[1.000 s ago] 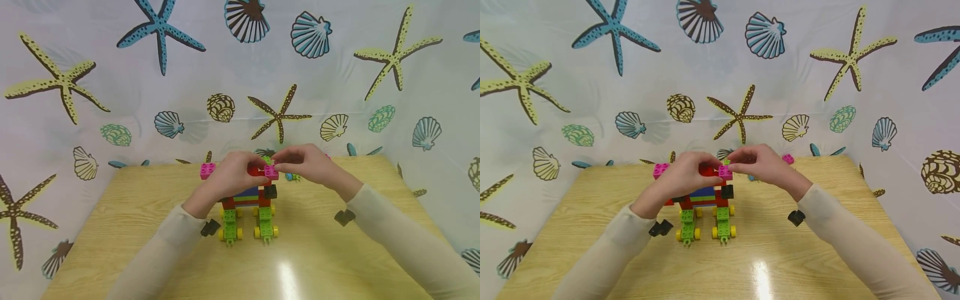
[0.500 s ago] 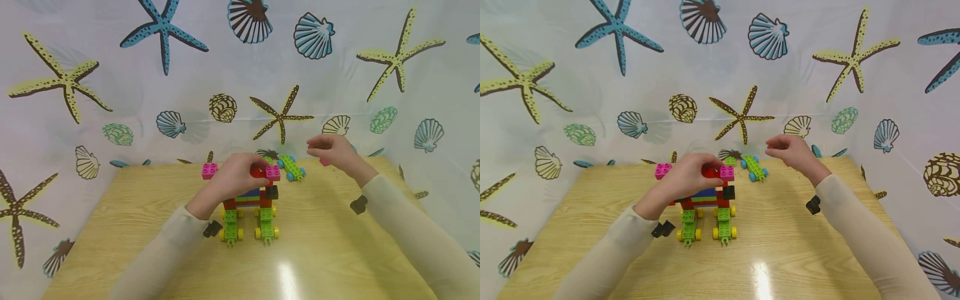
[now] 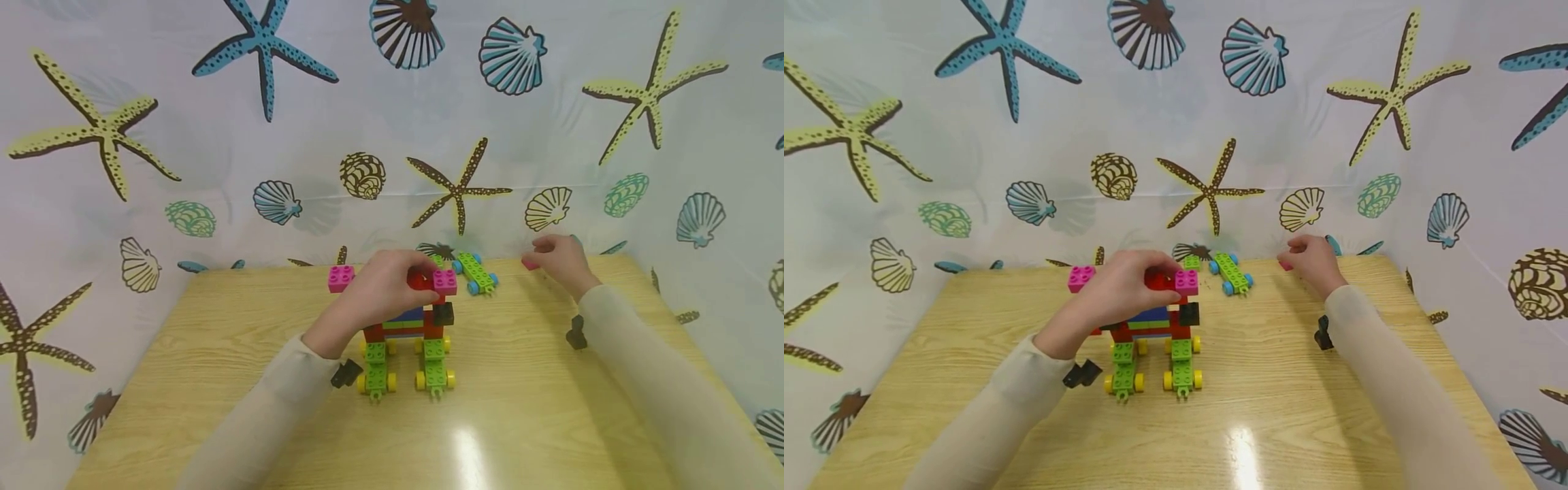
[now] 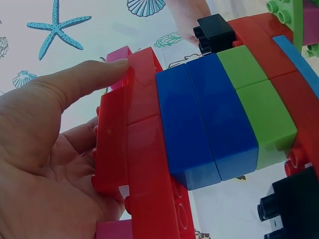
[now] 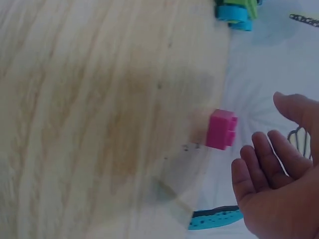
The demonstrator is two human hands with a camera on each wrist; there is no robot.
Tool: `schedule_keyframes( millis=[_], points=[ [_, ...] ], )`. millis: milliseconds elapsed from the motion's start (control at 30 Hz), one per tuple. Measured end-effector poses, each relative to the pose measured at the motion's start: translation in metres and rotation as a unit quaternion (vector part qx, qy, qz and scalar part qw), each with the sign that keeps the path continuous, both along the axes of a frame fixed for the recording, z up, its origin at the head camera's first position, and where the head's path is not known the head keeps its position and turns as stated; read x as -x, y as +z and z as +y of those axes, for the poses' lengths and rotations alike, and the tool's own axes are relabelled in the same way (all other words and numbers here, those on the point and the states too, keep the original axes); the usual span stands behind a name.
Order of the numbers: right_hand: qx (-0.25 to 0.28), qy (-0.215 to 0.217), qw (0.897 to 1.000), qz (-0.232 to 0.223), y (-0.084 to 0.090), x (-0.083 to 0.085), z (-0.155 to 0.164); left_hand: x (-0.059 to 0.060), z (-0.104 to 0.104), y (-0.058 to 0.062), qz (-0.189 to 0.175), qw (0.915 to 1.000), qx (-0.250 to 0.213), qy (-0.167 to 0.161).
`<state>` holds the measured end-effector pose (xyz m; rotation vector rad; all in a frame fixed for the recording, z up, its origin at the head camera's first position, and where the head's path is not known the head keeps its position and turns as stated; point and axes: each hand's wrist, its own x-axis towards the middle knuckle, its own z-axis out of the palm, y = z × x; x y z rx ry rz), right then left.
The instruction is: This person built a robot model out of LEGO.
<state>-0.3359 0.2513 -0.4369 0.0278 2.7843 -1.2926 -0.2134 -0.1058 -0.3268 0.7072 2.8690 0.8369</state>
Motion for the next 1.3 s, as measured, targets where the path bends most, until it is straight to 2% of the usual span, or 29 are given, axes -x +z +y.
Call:
schedule_keyframes(
  millis=[167,400,500,700,800,933,1000,1300],
  points=[
    [0.009,-0.035,0.999,-0.014,-0.013,0.005,0.001,-0.001,0.0,0.001,-0.001,1.0,0.0,0.001],
    [-0.013,-0.048,0.998,-0.025,-0.026,0.012,0.003,-0.002,0.0,0.003,-0.006,1.0,0.001,0.004],
    [-0.019,-0.052,0.998,-0.028,-0.035,0.021,0.008,-0.002,0.0,0.003,-0.006,1.0,0.001,0.005],
    [-0.04,-0.069,0.997,-0.016,-0.066,0.049,0.022,-0.003,0.0,0.003,-0.006,0.9999,0.001,0.008],
    [-0.043,-0.068,0.997,-0.019,-0.059,0.043,0.018,-0.003,0.0,0.002,-0.006,0.9999,0.001,0.009],
    [-0.043,-0.059,0.997,-0.026,-0.036,0.021,0.007,-0.003,0.001,0.001,-0.001,1.0,0.002,0.009],
    [-0.038,-0.059,0.997,-0.028,-0.029,0.014,0.004,-0.003,0.001,0.001,0.001,1.0,0.003,0.009],
    [-0.013,-0.041,0.999,-0.024,-0.016,0.0,-0.004,-0.004,0.0,-0.001,0.004,1.0,0.004,0.007]
  ],
)
